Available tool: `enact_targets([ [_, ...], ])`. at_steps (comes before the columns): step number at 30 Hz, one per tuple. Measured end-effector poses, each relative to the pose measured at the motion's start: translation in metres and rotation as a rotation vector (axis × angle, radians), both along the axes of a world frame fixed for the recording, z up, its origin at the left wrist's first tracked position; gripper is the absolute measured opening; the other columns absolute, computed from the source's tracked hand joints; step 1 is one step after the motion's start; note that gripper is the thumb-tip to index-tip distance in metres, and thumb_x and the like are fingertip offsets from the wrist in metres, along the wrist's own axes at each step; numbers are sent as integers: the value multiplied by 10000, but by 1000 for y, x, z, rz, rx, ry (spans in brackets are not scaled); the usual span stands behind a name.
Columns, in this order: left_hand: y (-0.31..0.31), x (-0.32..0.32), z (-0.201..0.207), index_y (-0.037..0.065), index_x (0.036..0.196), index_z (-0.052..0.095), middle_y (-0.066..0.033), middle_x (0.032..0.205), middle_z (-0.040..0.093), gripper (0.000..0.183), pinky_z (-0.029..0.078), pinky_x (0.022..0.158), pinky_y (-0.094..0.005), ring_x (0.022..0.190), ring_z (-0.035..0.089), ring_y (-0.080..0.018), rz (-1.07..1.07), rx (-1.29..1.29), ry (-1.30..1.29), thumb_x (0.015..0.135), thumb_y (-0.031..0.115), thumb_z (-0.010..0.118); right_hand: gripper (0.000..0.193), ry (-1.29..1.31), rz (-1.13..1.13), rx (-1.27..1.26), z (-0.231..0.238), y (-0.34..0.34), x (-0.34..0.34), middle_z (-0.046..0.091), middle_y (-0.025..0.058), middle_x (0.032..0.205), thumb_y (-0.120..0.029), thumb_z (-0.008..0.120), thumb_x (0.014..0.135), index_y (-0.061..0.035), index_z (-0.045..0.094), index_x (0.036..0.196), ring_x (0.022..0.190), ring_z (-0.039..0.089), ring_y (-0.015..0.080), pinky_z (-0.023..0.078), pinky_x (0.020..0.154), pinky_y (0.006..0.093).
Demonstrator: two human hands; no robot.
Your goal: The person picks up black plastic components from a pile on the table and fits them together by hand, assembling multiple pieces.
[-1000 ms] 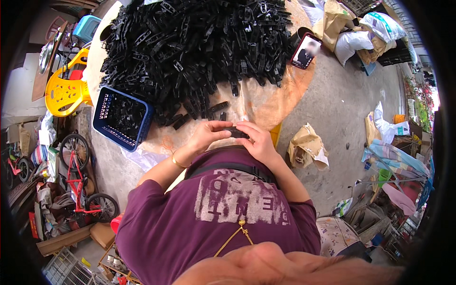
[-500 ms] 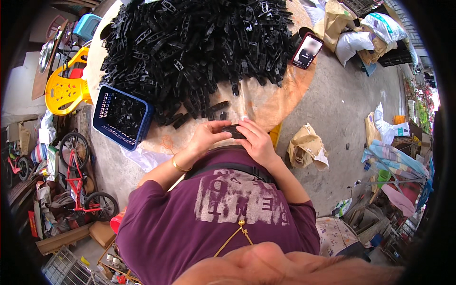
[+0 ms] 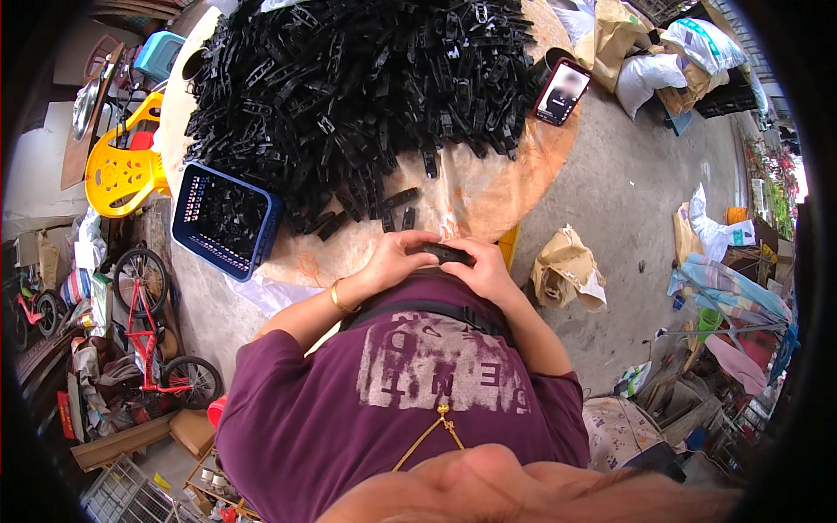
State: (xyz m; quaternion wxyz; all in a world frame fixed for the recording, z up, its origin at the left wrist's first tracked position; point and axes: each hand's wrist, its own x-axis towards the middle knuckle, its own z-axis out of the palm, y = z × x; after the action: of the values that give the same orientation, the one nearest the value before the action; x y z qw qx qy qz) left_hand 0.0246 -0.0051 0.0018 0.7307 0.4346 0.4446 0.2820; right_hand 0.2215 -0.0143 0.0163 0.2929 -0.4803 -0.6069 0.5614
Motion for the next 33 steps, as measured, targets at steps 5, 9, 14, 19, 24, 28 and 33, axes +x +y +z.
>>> enact_targets([
  [5,15,11,-6,-33,1165,489,-95,1087,569,471,466,850,-278,984,546,-141,-132,58,-86,733,6,672,302,-36,-88,60,3,-1,15,624,154,884,-63,680,691,20,604,971,809,610,229,467,719,288],
  [9,44,17,-40,36,1153,502,-113,1057,498,446,479,767,-298,853,574,-204,-43,462,296,745,99,673,298,-312,-106,100,-5,-1,47,624,161,872,-141,675,703,-3,614,960,793,613,270,472,715,315],
  [14,108,16,-61,69,1088,558,-149,1039,487,414,456,790,-340,957,484,-318,-10,1005,861,682,-9,530,328,-640,-89,17,-29,-17,92,637,143,848,-222,677,709,-20,623,961,762,621,255,477,692,320],
  [19,137,18,-68,69,877,559,-85,903,490,246,463,750,-337,912,474,-271,-479,1219,1047,634,29,549,363,-449,-117,-274,-59,-16,99,652,139,875,-210,677,715,-7,616,1010,783,624,208,471,728,295],
  [24,131,-1,-62,48,839,541,-82,881,518,196,450,714,-351,874,495,-267,-345,1312,917,657,61,615,386,-362,-99,-293,-64,-18,103,635,141,956,-188,667,724,13,584,1044,853,617,232,472,751,310],
  [28,99,-15,-44,14,957,524,-85,824,581,279,464,648,-276,696,560,-157,125,462,519,741,111,672,378,-676,-85,195,-65,-14,92,613,154,982,-182,648,738,10,564,1053,879,604,277,471,760,338],
  [33,60,-50,-35,40,1147,447,-2,806,548,478,459,587,-208,708,531,-73,329,146,150,736,60,689,305,-452,119,158,-33,35,7,578,143,989,-136,589,753,-27,558,1036,915,568,283,460,792,348],
])
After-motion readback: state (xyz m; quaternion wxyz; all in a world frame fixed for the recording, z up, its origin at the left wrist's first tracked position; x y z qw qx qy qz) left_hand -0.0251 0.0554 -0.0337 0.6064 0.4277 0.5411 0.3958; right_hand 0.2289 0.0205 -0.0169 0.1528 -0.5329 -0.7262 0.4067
